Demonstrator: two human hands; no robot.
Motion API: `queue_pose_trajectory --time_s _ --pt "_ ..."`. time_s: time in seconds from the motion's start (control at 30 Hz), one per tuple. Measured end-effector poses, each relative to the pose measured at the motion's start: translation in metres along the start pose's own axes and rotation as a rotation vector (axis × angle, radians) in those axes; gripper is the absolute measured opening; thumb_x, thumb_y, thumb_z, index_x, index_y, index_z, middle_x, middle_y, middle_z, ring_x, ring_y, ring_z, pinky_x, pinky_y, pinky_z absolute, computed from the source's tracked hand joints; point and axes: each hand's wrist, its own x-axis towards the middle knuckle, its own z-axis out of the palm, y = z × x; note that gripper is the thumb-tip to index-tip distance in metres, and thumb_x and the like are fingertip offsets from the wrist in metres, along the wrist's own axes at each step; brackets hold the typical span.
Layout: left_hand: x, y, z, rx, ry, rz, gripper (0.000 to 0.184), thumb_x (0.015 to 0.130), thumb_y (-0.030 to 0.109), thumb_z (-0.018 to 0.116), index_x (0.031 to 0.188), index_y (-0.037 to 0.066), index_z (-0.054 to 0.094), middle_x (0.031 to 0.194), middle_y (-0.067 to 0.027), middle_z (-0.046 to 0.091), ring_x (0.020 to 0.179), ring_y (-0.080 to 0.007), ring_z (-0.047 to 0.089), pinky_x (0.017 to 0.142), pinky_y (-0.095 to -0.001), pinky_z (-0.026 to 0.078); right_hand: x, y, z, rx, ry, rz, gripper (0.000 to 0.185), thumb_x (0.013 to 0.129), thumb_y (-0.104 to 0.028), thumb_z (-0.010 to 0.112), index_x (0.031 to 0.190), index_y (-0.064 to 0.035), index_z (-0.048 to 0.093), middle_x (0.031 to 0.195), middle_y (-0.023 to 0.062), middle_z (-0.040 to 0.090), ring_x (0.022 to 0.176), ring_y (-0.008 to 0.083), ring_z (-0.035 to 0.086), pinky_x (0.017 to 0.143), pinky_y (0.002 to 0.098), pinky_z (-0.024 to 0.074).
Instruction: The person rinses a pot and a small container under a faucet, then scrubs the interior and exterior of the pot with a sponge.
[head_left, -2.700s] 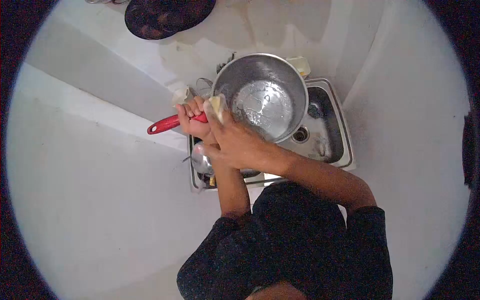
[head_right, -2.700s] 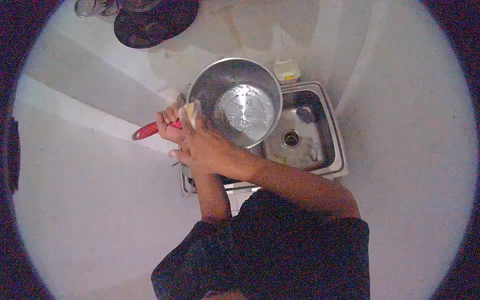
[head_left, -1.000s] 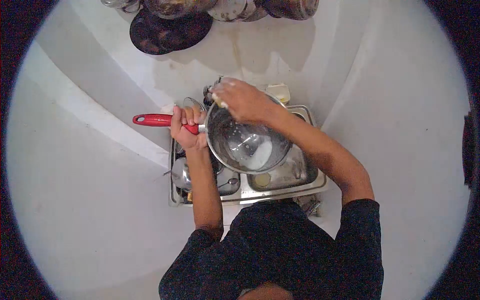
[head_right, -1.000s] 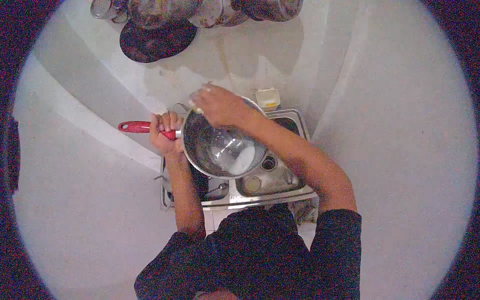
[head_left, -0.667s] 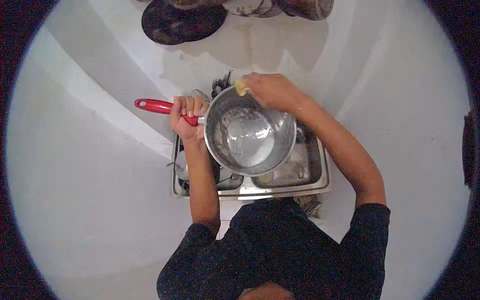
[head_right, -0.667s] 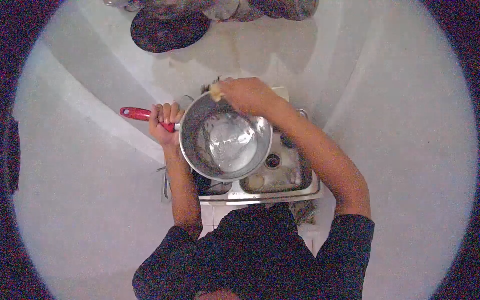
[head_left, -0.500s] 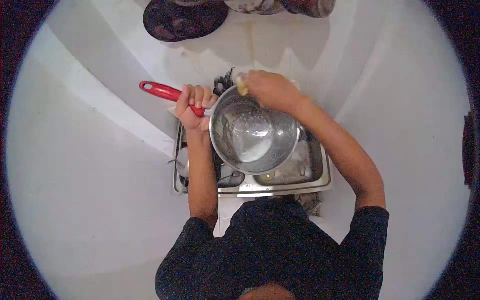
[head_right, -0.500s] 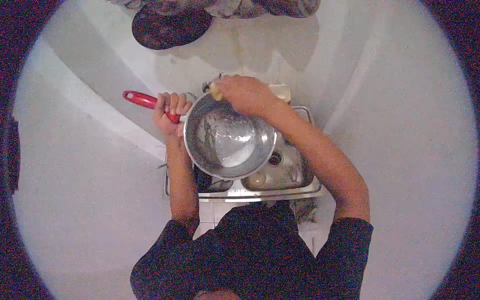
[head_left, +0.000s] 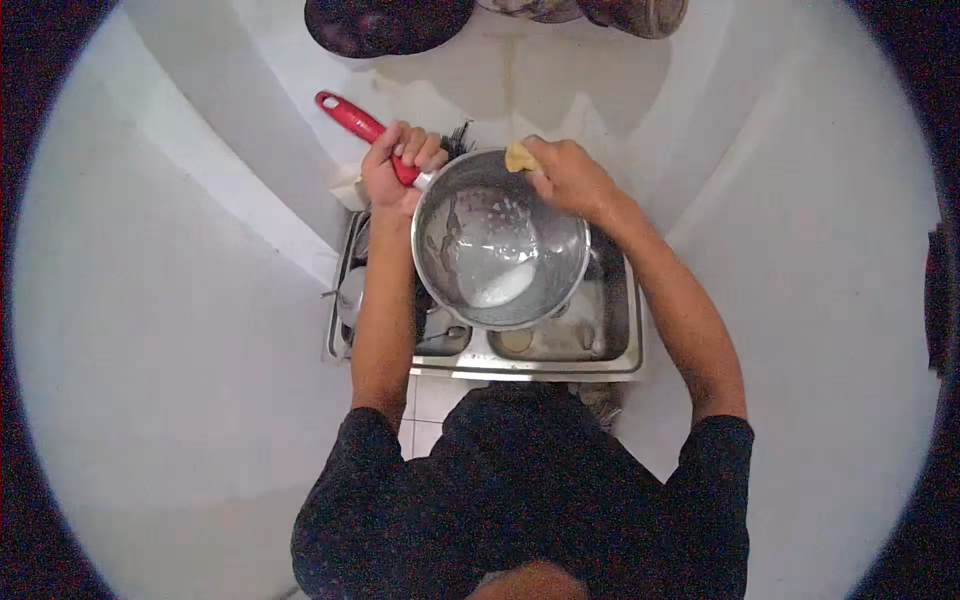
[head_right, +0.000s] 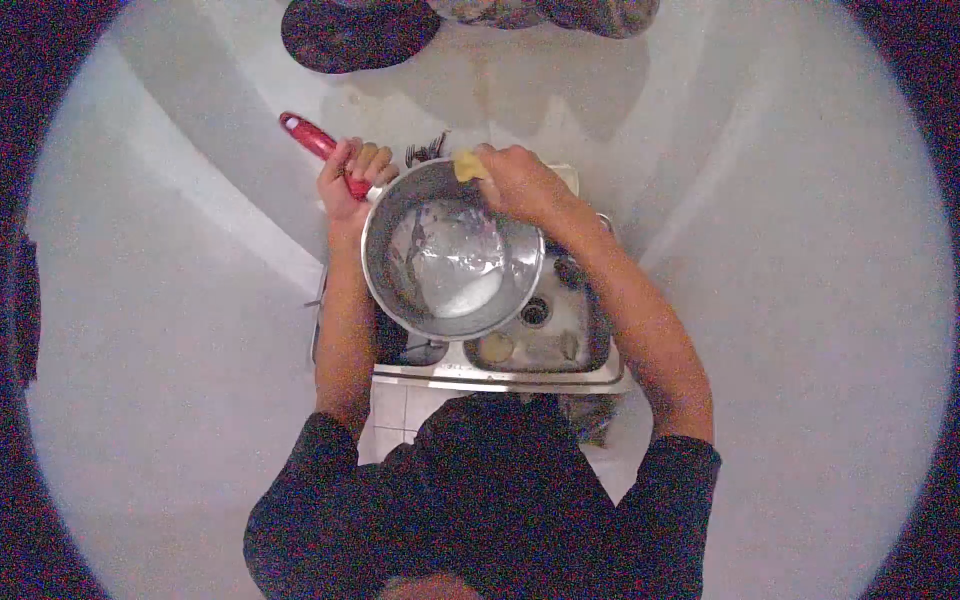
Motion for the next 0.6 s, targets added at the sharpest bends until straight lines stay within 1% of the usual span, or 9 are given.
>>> queue_pose_trajectory --time_s 0.07,0.13,0.2,0.23,0.33,0.37,0.43,0.53,0.6 --pt "0.006 0.001 0.006 0.069 0.070 -0.010 0.029 0.090 0.018 0.056 0.066 0.010 0.043 0.057 -0.0029 0.039 0.059 -0.0169 0.038 0.057 -0.0314 0.035 -0.007 -0.003 -0.005 0.016 0.037 0.018 0.036 0.078 -0.007 0.060 0.112 -0.0010 0.054 0.092 0.0261 0.063 0.087 0.0446 0.061 0.076 0.0497 0.0493" --pt "0.008 -0.005 0.027 0.284 0.185 0.067 0.018 0.088 0.019 0.057 0.077 0.006 0.051 0.069 -0.0071 0.051 0.074 -0.0226 0.050 0.067 -0.0344 0.042 -0.023 -0.003 0.001 0.044 0.158 -0.033 0.039 0.076 -0.006 0.060 0.114 0.0000 0.053 0.090 0.0268 0.062 0.086 0.0459 0.061 0.076 0.0495 0.0492" --pt "0.000 -0.013 0.042 0.493 0.328 0.131 0.017 0.087 0.019 0.059 0.089 0.003 0.060 0.081 -0.0113 0.062 0.088 -0.0282 0.062 0.078 -0.0374 0.049 -0.039 -0.012 0.003 0.095 0.216 0.017 0.040 0.076 -0.005 0.060 0.115 0.0004 0.052 0.089 0.0269 0.063 0.086 0.0459 0.061 0.076 0.0485 0.0496" --pt "-0.005 -0.007 0.040 0.656 0.167 0.057 0.046 0.086 0.029 0.062 0.119 -0.001 0.056 0.107 -0.0151 0.064 0.110 -0.0300 0.059 0.095 -0.0389 0.045 -0.044 -0.013 0.003 0.127 0.235 0.046 0.041 0.076 -0.004 0.060 0.116 0.0006 0.052 0.089 0.0270 0.063 0.086 0.0458 0.061 0.076 0.0480 0.0499" --pt "-0.046 0.003 0.051 0.871 0.138 0.137 0.072 0.083 0.041 0.065 0.136 -0.003 0.043 0.122 -0.0152 0.058 0.116 -0.0267 0.054 0.100 -0.0367 0.041 -0.055 -0.019 0.001 0.145 0.262 0.162 0.041 0.077 -0.003 0.060 0.118 0.0001 0.053 0.093 0.0271 0.064 0.089 0.0443 0.063 0.078 0.0459 0.0510" --pt "-0.066 0.012 0.049 1.026 0.234 0.069 0.083 0.079 0.042 0.070 0.141 -0.002 0.036 0.131 -0.0151 0.052 0.121 -0.0249 0.050 0.102 -0.0373 0.038 -0.058 -0.022 0.001 0.153 0.275 0.164 0.041 0.078 -0.004 0.060 0.118 0.0011 0.054 0.095 0.0268 0.064 0.089 0.0445 0.063 0.079 0.0467 0.0513" --pt "-0.105 -0.006 0.070 1.138 0.372 -0.023 0.079 0.079 0.035 0.072 0.140 -0.001 0.037 0.131 -0.0151 0.053 0.121 -0.0257 0.051 0.103 -0.0381 0.038 -0.065 -0.024 -0.003 0.160 0.312 0.174 0.040 0.080 -0.007 0.060 0.118 0.0031 0.054 0.099 0.0260 0.065 0.090 0.0448 0.063 0.080 0.0485 0.0518" --pt "-0.141 -0.042 0.095 1.426 0.594 -0.189 0.073 0.080 0.020 0.073 0.140 0.000 0.038 0.133 -0.0161 0.052 0.123 -0.0269 0.049 0.105 -0.0375 0.035 -0.073 -0.024 0.004 0.217 0.318 0.270 0.041 0.078 -0.004 0.061 0.118 0.0026 0.055 0.098 0.0269 0.064 0.091 0.0425 0.064 0.079 0.0449 0.0515" --pt "-0.156 -0.055 0.075 1.649 0.681 -0.089 0.058 0.082 0.012 0.066 0.135 -0.001 0.044 0.122 -0.0214 0.060 0.114 -0.0323 0.058 0.099 -0.0372 0.041 -0.069 -0.028 0.016 0.189 0.317 0.266 0.041 0.079 -0.004 0.061 0.119 0.0031 0.054 0.099 0.0268 0.064 0.092 0.0422 0.064 0.080 0.0453 0.0515"
